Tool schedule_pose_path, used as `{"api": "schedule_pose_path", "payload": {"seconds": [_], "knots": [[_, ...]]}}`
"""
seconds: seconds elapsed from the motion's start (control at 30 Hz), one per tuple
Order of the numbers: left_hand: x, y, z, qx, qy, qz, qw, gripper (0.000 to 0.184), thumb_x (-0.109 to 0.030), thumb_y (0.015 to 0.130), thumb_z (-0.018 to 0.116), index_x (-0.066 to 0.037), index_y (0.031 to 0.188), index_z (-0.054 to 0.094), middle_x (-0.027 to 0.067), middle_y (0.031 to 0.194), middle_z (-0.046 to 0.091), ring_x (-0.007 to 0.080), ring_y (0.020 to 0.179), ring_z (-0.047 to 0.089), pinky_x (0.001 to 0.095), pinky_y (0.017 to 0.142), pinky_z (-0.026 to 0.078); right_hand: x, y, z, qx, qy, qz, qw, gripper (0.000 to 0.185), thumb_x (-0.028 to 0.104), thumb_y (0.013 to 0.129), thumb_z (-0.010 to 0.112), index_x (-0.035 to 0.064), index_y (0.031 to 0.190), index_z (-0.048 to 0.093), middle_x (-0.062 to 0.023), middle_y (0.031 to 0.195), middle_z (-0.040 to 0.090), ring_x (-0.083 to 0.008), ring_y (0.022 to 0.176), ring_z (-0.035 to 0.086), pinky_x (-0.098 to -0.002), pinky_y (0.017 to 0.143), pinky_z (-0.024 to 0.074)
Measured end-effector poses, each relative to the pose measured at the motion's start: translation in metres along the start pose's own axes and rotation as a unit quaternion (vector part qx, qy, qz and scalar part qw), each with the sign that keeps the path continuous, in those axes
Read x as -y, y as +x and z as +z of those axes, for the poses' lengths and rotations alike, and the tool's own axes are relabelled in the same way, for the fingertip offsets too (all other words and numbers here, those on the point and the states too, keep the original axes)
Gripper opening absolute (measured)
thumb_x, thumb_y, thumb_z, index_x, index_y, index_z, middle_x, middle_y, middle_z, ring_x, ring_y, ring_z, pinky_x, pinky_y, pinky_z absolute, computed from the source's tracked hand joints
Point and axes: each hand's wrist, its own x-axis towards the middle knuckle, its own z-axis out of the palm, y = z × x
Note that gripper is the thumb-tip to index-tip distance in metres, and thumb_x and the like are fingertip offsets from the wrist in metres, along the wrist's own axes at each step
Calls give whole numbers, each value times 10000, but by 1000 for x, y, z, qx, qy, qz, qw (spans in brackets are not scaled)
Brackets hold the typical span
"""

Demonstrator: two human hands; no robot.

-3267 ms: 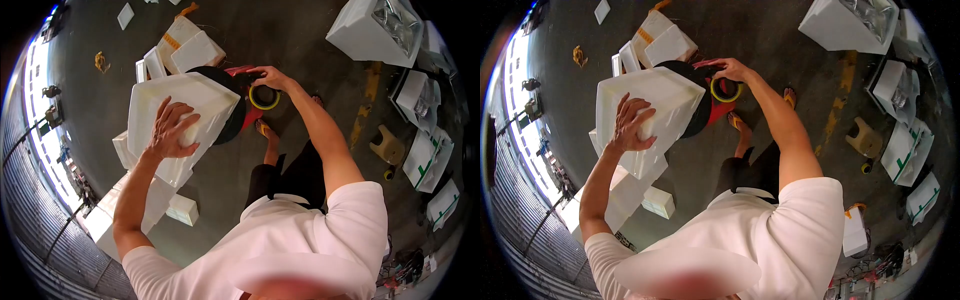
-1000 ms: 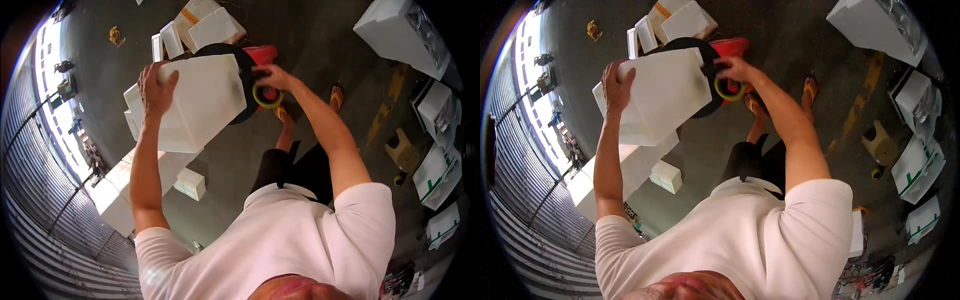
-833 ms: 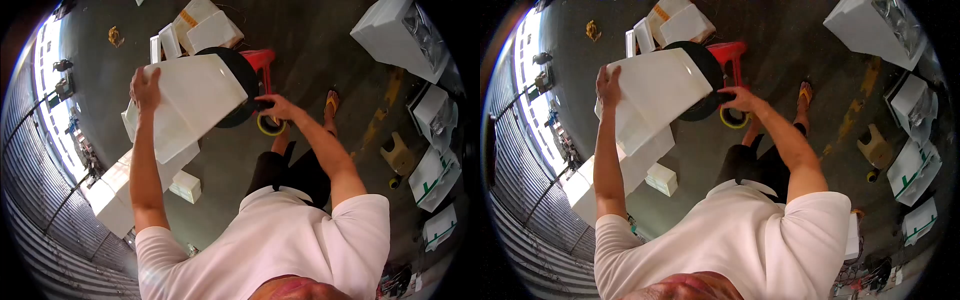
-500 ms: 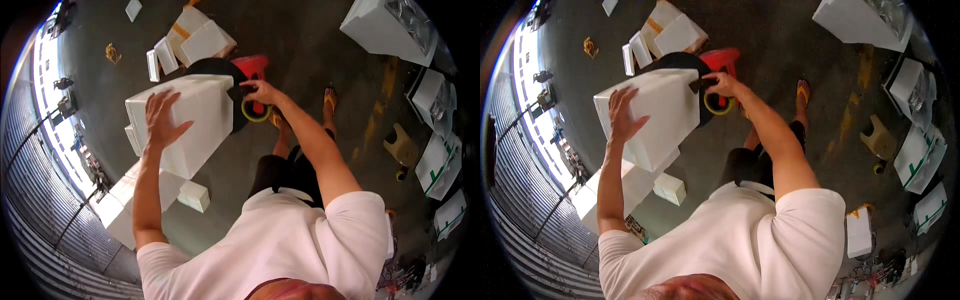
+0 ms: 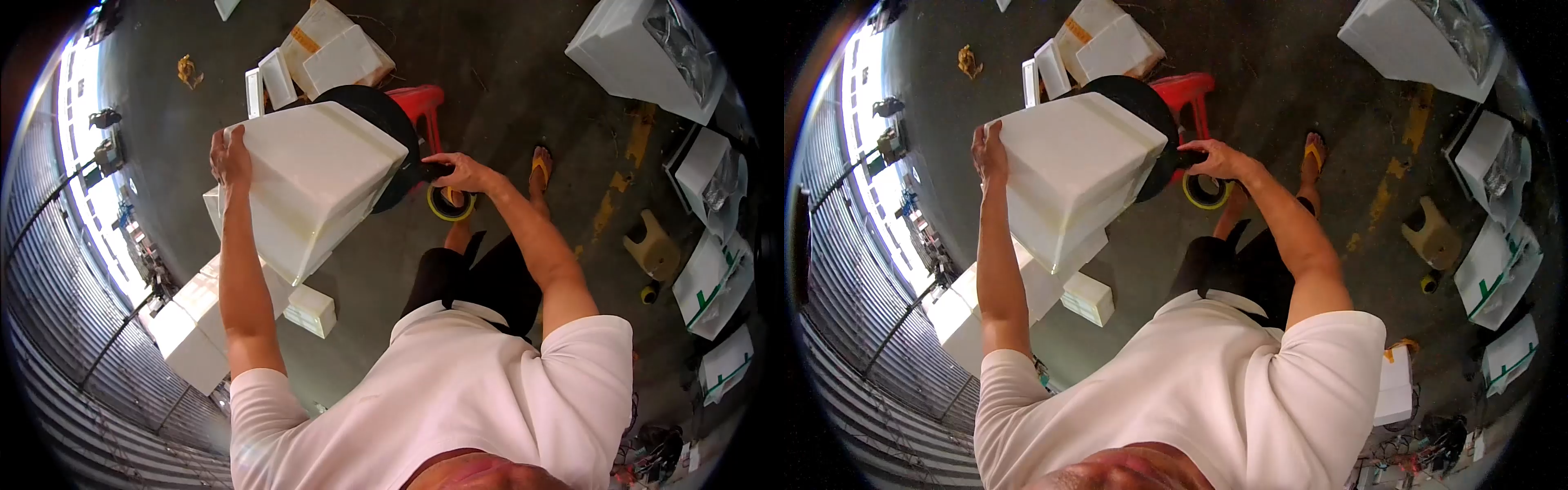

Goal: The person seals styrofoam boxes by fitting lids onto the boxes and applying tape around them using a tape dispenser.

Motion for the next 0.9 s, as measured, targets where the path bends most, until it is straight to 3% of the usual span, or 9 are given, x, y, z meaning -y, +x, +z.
{"api": "schedule_pose_path", "payload": {"seconds": [0.2,0.3,0.37,0.5,0.67,0.73,0.77,0.8,0.9], "knots": [[13,7,5,-20,-3,-52,998,487,-458,809,590,-96,1127,656,171,1115,664,356,1076,592,426,956,419,11,18,19,-2,-60,56,997,594,192,749,748,98,1309,575,-117,1236,624,-209,1168,559,-383,1047,394],[31,18,2,-22,0,-128,992,546,-484,803,576,-86,1172,644,178,1148,655,361,1111,581,425,973,411,-11,-8,66,151,-404,-68,899,666,267,756,750,91,1357,523,-142,1279,598,-273,1207,542,-393,1039,408],[45,20,7,-67,10,-170,983,592,-501,799,559,-75,1203,633,181,1186,643,357,1140,572,420,977,413,-30,-16,57,-164,-14,-83,983,640,250,814,727,27,1362,480,-158,1294,577,-258,1203,533,-387,1041,397],[31,15,2,-43,-27,-201,978,608,-513,803,548,-75,1215,633,166,1257,615,339,1195,544,427,1026,374,-1,70,22,-593,282,-25,754,707,320,896,673,-33,1413,343,-224,1319,507,-259,1214,497,-370,1028,390],[18,6,-8,-68,46,-208,975,678,-592,810,545,-80,1253,589,165,1259,607,330,1221,530,442,1025,390,2,49,105,-494,23,-63,867,663,215,861,690,-3,1400,370,-225,1378,457,-318,1290,459,-389,1056,374],[75,22,30,-86,140,-148,975,708,-656,858,483,-61,1238,536,196,1248,574,364,1158,546,506,979,406,4,3,103,-404,195,-101,888,646,189,816,730,-7,1360,441,-167,1392,459,-272,1252,478,-385,1020,418],[41,11,4,-65,117,-215,967,666,-610,871,505,-86,1283,509,175,1305,535,363,1180,519,529,999,369,-14,-23,99,-477,154,75,862,648,215,803,744,-18,1340,466,-159,1348,499,-268,1221,494,-390,999,427],[45,9,7,-38,91,-207,973,688,-619,850,536,-118,1320,493,158,1325,523,352,1232,478,529,1033,318,15,-63,86,-483,273,56,830,701,279,800,746,-45,1349,455,-180,1340,508,-279,1209,497,-393,997,422],[25,-1,-9,-39,-42,-176,983,763,-629,807,582,-144,1381,450,134,1366,490,339,1305,412,524,1114,216,26,-169,11,-572,106,128,803,775,375,778,738,-94,1329,458,-198,1365,485,-312,1182,517,-410,961,447]]}}
